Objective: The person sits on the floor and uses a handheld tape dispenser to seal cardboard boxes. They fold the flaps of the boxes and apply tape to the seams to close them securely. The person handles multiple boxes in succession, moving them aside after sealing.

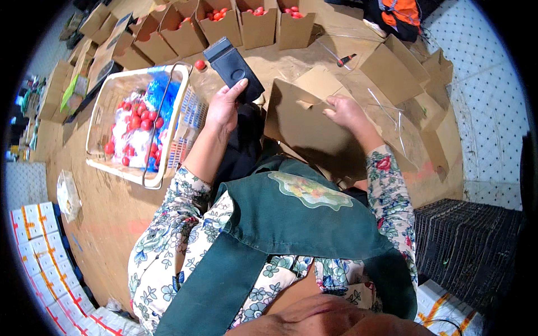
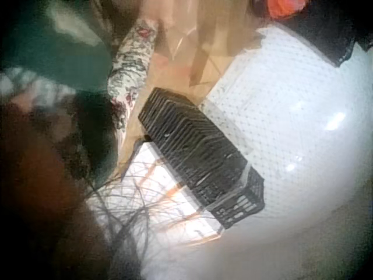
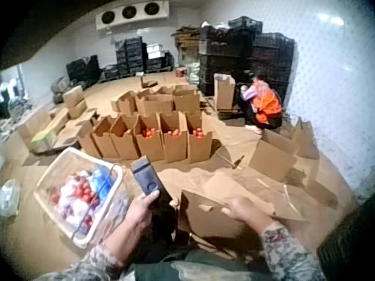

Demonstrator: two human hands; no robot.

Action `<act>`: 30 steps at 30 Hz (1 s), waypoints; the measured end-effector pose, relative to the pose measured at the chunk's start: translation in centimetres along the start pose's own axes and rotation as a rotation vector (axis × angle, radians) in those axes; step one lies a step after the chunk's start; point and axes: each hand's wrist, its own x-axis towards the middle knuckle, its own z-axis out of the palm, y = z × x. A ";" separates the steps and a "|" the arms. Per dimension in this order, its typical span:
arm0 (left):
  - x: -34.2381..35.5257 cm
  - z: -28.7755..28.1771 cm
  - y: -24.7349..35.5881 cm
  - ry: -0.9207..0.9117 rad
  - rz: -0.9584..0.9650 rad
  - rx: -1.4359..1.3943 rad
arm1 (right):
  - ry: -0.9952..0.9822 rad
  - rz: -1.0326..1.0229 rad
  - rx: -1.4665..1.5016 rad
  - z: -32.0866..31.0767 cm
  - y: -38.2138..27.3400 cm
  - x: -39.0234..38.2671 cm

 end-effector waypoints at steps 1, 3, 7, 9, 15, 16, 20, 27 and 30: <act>0.2 0.2 0.6 0.016 0.006 -0.001 | 0.022 -0.007 0.024 0.0 -1.0 0.2; 0.8 0.4 1.5 0.024 0.000 0.003 | 0.036 -0.004 0.026 -0.6 -2.9 1.0; 0.7 0.7 1.3 -0.002 -0.040 -0.025 | -0.027 0.024 0.035 -1.6 -4.9 1.0; 0.9 0.9 1.4 0.006 -0.042 -0.020 | -0.078 0.039 0.052 -1.8 -4.7 0.6; 3.0 -0.8 1.8 -0.088 -0.043 -0.019 | -0.088 0.015 -0.019 -3.9 0.2 -2.1; 2.9 -0.5 1.7 -0.106 -0.045 -0.042 | -0.083 0.008 -0.042 -5.1 -0.5 -2.2; 3.7 2.2 2.7 -0.171 0.001 0.141 | -0.189 -0.055 -0.184 -7.7 -2.9 -1.7; 5.7 6.2 3.0 -0.331 -0.115 0.151 | -0.195 -0.074 -0.280 -6.2 -1.1 -2.2; 7.6 6.4 -1.9 -0.409 -0.158 0.080 | -0.117 -0.168 -0.280 -6.1 -2.6 -2.0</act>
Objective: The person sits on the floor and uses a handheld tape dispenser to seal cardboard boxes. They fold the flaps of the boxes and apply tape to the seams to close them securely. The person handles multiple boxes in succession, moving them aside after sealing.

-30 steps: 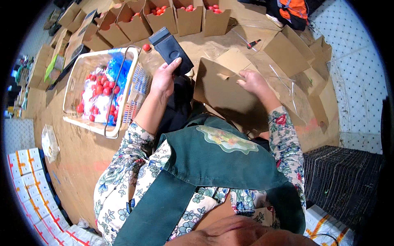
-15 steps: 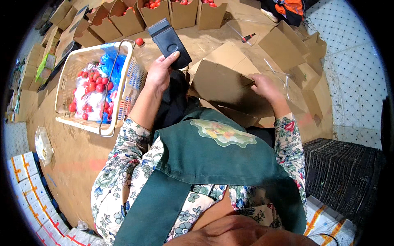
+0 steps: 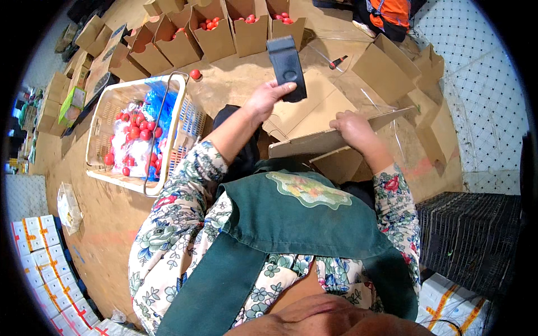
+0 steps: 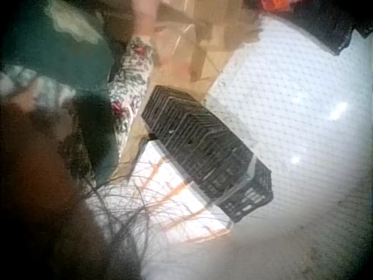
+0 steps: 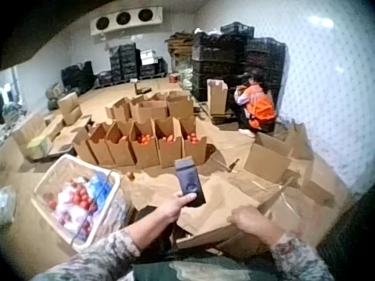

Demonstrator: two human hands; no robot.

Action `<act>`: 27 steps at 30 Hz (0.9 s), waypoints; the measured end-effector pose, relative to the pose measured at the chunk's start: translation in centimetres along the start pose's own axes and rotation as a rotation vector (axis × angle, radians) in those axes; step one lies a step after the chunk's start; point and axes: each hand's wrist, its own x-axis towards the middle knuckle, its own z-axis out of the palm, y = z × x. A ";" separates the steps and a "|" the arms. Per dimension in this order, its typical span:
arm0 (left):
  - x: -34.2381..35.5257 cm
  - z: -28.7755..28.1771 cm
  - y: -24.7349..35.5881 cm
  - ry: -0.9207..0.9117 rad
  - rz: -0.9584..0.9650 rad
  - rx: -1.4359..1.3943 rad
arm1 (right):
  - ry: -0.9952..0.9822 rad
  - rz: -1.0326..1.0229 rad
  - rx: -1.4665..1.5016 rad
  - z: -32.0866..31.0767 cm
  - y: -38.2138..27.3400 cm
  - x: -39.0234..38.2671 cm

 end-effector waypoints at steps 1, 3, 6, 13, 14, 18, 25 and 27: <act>0.6 -0.1 -2.1 -0.049 -0.032 -0.047 | 0.002 0.005 0.015 0.9 -0.2 0.0; 1.2 0.2 -5.9 -0.132 -0.089 -0.027 | 0.003 0.025 0.045 2.9 -0.2 0.2; 1.6 0.1 -10.3 -0.066 -0.253 -0.021 | 0.100 0.046 0.407 1.0 -0.5 -0.1; 2.0 2.4 -10.7 -0.261 -0.113 0.120 | 0.474 0.546 0.887 2.0 -2.0 1.1; 1.4 3.4 -9.8 -0.288 -0.098 0.177 | 0.481 0.612 0.825 2.0 -2.2 1.6; 0.9 4.8 -9.0 -0.271 -0.032 0.289 | 0.495 0.705 0.889 2.3 -1.5 2.0; 1.9 4.4 -9.7 -0.321 0.034 0.622 | 1.098 0.495 1.678 2.8 1.0 1.9; 1.9 5.8 -8.3 -0.415 -0.048 0.691 | 1.270 0.435 1.820 2.9 2.4 1.1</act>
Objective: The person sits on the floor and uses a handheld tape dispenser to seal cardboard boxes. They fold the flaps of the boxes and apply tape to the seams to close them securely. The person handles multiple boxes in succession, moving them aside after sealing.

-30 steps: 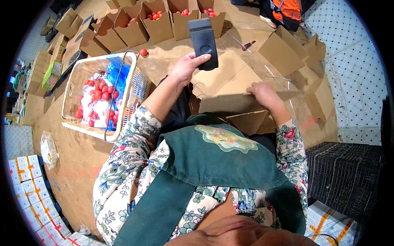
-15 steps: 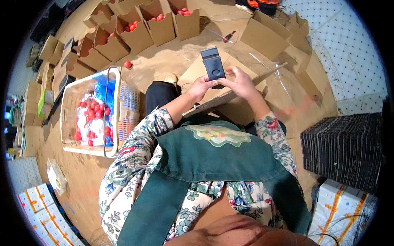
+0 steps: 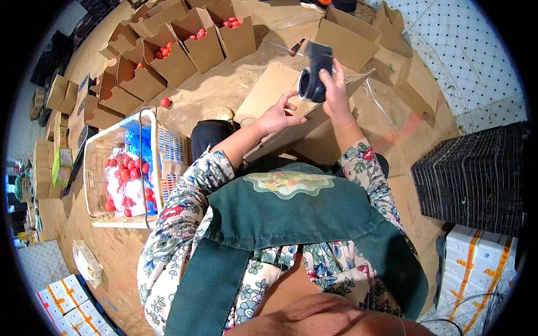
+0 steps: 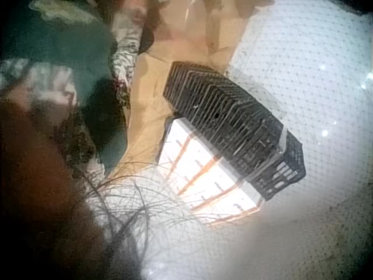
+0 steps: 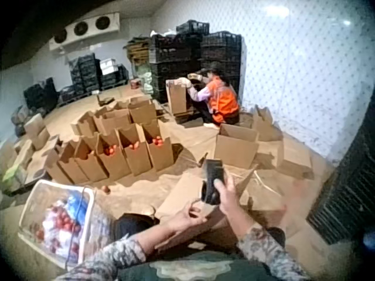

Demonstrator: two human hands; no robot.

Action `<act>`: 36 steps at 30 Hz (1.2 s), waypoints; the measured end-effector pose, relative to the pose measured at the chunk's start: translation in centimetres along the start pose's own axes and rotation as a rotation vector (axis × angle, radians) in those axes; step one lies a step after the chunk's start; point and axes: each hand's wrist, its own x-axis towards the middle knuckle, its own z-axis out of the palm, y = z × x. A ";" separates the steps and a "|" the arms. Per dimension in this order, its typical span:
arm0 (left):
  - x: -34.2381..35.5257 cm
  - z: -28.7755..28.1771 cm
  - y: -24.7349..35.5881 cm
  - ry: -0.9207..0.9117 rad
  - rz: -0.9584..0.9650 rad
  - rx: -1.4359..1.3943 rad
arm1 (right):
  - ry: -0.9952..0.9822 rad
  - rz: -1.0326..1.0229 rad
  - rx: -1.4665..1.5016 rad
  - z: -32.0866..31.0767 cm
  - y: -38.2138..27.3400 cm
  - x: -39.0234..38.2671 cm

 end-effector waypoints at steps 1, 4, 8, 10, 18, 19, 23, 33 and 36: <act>-0.2 -0.2 1.5 0.004 0.011 0.061 | 0.028 0.042 0.001 -0.5 -0.9 0.1; 0.4 -0.3 1.3 -0.002 0.022 0.342 | 0.079 -0.046 0.167 -4.1 -2.3 1.7; -0.3 -0.9 1.3 -0.083 -0.024 0.547 | 0.029 -0.105 0.109 -6.1 -8.1 -0.3; -0.6 -1.5 1.4 0.010 0.031 0.604 | 0.045 -0.168 0.114 -5.9 -10.0 -1.6; -0.9 -4.2 3.0 0.331 0.096 0.664 | -0.025 0.016 -0.081 -10.7 -8.0 -2.0; -0.7 -3.9 3.0 0.375 0.083 0.678 | -0.041 0.091 -0.047 -10.0 -6.8 -1.9; 1.7 -2.2 2.1 0.514 0.068 0.630 | -0.080 0.215 -0.116 -7.4 -1.0 -0.1; 8.3 -1.1 -1.1 0.494 0.046 0.413 | 0.035 0.310 -0.483 -2.0 6.2 4.8; 8.5 -0.3 0.1 0.479 -0.086 0.064 | -0.010 0.232 -0.689 -2.0 6.8 6.3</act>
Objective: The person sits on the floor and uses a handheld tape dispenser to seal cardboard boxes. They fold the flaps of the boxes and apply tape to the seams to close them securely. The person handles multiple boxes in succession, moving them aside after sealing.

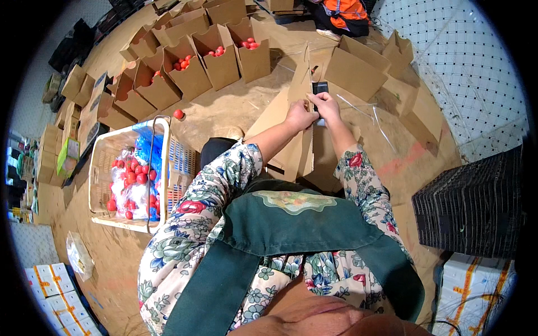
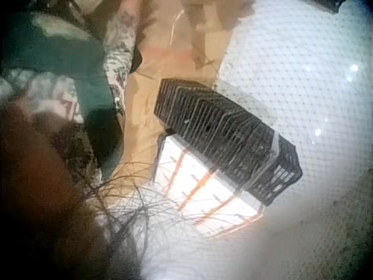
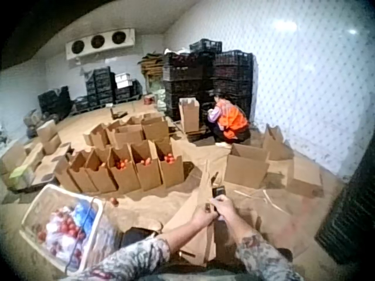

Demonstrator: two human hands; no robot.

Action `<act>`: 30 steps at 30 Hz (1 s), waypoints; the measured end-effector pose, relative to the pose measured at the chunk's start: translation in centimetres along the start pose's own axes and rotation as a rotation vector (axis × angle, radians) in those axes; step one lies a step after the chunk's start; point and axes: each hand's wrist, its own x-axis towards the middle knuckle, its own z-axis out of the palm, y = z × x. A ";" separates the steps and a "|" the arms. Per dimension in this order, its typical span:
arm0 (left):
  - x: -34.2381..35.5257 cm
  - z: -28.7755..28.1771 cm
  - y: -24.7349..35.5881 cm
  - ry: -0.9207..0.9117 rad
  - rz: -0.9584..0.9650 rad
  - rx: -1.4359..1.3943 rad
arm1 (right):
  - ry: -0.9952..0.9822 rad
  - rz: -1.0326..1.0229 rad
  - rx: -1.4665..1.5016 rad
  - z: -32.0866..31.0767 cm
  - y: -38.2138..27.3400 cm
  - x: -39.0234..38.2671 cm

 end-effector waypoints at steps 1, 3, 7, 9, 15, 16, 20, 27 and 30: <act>-0.3 -0.2 0.2 -0.062 -0.037 -0.269 | -0.019 -0.002 -0.028 -0.2 0.2 0.3; 0.1 -2.0 1.3 -0.018 -0.162 -0.447 | -0.100 -0.007 -0.102 0.0 -0.3 0.0; 5.4 -5.0 -0.8 -0.074 -0.341 -0.383 | -0.250 0.076 -0.111 2.1 -0.1 -0.9; 6.7 -5.7 -0.9 -0.127 -0.327 -0.339 | -0.261 0.048 -0.104 2.8 0.6 -0.7; 6.7 -7.3 -2.5 -0.115 -0.335 -0.409 | -0.338 0.192 0.101 3.5 -0.3 -1.4; 6.6 -7.3 -2.5 -0.114 -0.338 -0.412 | -0.354 0.215 0.117 3.5 -0.4 -1.5; 6.4 -7.4 -2.4 -0.126 -0.337 -0.410 | -0.351 0.192 0.148 3.4 0.3 -1.3; 6.4 -7.5 -2.4 -0.182 -0.377 -0.419 | -0.388 0.246 0.204 3.3 0.7 -0.9; 6.5 -7.1 -2.5 -0.186 -0.421 -0.482 | -0.391 0.242 0.230 2.9 0.9 -0.9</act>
